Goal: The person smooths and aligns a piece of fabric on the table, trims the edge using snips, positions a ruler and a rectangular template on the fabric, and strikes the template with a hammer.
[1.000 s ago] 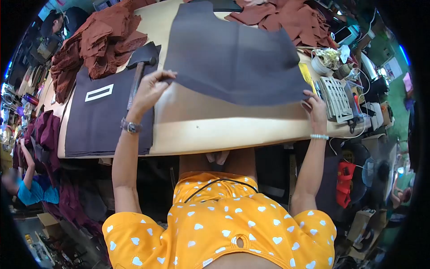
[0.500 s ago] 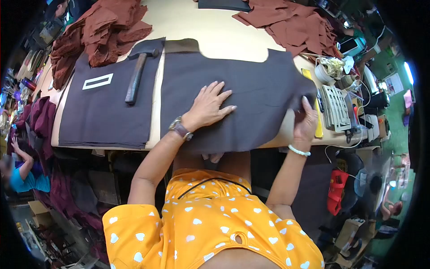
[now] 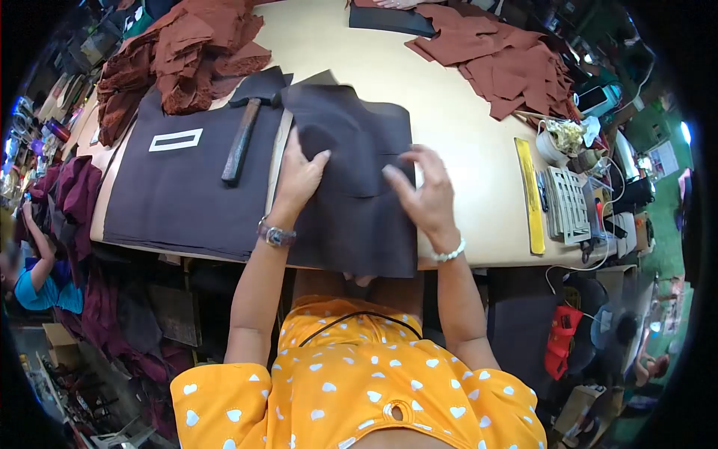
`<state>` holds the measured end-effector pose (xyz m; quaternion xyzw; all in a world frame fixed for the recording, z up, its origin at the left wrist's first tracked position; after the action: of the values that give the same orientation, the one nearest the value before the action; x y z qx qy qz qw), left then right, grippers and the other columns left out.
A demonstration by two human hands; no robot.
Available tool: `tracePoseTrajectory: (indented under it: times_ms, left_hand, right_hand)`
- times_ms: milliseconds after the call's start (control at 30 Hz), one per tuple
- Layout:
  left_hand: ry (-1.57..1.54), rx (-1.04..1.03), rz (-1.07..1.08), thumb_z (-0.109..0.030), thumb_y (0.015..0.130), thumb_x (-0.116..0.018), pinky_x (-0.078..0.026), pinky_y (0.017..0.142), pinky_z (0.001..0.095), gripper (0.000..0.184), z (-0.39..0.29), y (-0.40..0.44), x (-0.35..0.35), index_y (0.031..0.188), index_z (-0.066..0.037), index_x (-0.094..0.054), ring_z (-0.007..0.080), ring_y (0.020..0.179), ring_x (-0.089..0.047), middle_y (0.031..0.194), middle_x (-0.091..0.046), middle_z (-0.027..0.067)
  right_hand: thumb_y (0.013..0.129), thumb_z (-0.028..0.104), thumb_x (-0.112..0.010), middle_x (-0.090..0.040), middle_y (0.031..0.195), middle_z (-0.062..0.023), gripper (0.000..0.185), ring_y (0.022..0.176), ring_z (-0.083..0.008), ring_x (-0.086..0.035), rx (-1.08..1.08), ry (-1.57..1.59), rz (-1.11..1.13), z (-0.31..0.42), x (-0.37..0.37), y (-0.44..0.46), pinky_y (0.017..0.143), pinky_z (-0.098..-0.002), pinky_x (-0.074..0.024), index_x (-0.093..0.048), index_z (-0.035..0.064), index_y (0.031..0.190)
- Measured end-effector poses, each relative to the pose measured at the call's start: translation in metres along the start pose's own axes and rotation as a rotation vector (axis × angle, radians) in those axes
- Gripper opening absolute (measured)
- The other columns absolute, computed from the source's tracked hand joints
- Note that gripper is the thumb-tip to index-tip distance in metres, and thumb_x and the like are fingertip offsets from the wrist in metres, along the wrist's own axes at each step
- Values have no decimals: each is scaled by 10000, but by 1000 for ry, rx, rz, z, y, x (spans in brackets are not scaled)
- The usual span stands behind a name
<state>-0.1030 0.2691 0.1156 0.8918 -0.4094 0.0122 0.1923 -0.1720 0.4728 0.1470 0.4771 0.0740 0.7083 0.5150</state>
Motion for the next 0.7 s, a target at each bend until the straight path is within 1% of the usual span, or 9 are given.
tracePoseTrajectory:
  times_ms: [33, 100, 167, 233, 267, 367, 467, 600, 700]
  left_hand:
    - [51, 94, 74, 3, 750, -603, -339, 1020, 338, 764, 20, -1, 5, 1389, 53, -188, 336, 1213, -441, 1321, -412, 260]
    - [274, -13, 52, 11, 749, -591, -340, 1014, 337, 811, 29, -9, 15, 1423, -12, -140, 339, 1229, -431, 1342, -399, 260]
    - [369, -53, 85, 22, 755, -564, -319, 1028, 344, 878, 26, -15, 18, 1454, -90, -44, 376, 1283, -354, 1392, -316, 288]
    - [333, -15, 63, 29, 751, -560, -306, 1039, 344, 883, 32, -16, 21, 1454, -91, -39, 377, 1290, -343, 1400, -302, 287]
    - [316, 7, 56, 32, 749, -558, -299, 1044, 344, 886, 36, -18, 22, 1454, -92, -37, 377, 1293, -338, 1404, -295, 287]
    - [374, -123, 0, 50, 739, -550, -293, 1047, 333, 870, 32, -15, 20, 1454, -92, -76, 376, 1285, -352, 1398, -312, 280]
    - [353, -52, 121, 58, 741, -535, -301, 1038, 321, 762, 22, -11, 12, 1424, -78, -226, 348, 1265, -392, 1360, -389, 252]
    - [305, -17, 186, 46, 745, -515, -343, 1000, 315, 617, 33, -7, 5, 1343, -66, -407, 311, 1205, -465, 1277, -489, 232]
    - [263, -63, 209, 15, 754, -509, -409, 938, 319, 525, 36, 0, -4, 1273, -57, -490, 312, 1114, -543, 1189, -549, 248]
  right_hand:
    - [771, 349, -683, -590, 1024, -197, 454, 977, -355, -561, -197, -55, 34, -19, -1, 3, 825, -405, -455, -578, -34, 990]
    - [740, 467, -676, -591, 1009, -254, 766, 952, -380, -584, -432, -220, 197, -57, -20, 8, 816, -411, -471, -430, -94, 1199]
    - [713, 461, -693, -598, 982, -269, 833, 922, -365, -605, -574, -23, 301, -73, -38, 19, 808, -390, -481, -390, -116, 1231]
    - [670, 408, -726, -615, 920, -265, 909, 885, -306, -634, -770, 245, 395, -72, -54, 22, 780, -342, -498, -334, -143, 1277]
    - [670, 390, -729, -613, 928, -262, 899, 885, -294, -633, -752, 280, 378, -74, -58, 24, 774, -331, -501, -335, -147, 1274]
    - [655, 313, -760, -607, 952, -234, 877, 868, -267, -628, -707, 448, 262, -104, -83, 26, 759, -310, -515, -342, -165, 1260]
    - [679, 290, -750, -593, 1004, -231, 821, 872, -272, -624, -854, 895, 377, -88, -78, 26, 773, -312, -515, -360, -167, 1238]
    - [676, 144, -753, -563, 1069, -234, 744, 884, -268, -621, -799, 756, 322, -86, -65, 22, 774, -307, -522, -353, -150, 1231]
    - [634, 63, -767, -566, 1059, -232, 787, 893, -269, -617, -766, 880, 259, -110, -59, 24, 783, -316, -526, -333, -124, 1264]
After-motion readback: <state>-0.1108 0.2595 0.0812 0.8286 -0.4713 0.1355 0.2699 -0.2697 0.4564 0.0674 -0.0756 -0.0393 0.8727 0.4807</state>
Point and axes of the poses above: each hand's wrist, its own y-axis towards the middle knuckle, its own x-axis out of the back of the hand, z = x × y, the point moved 7 cm from there along y, towards the middle knuckle
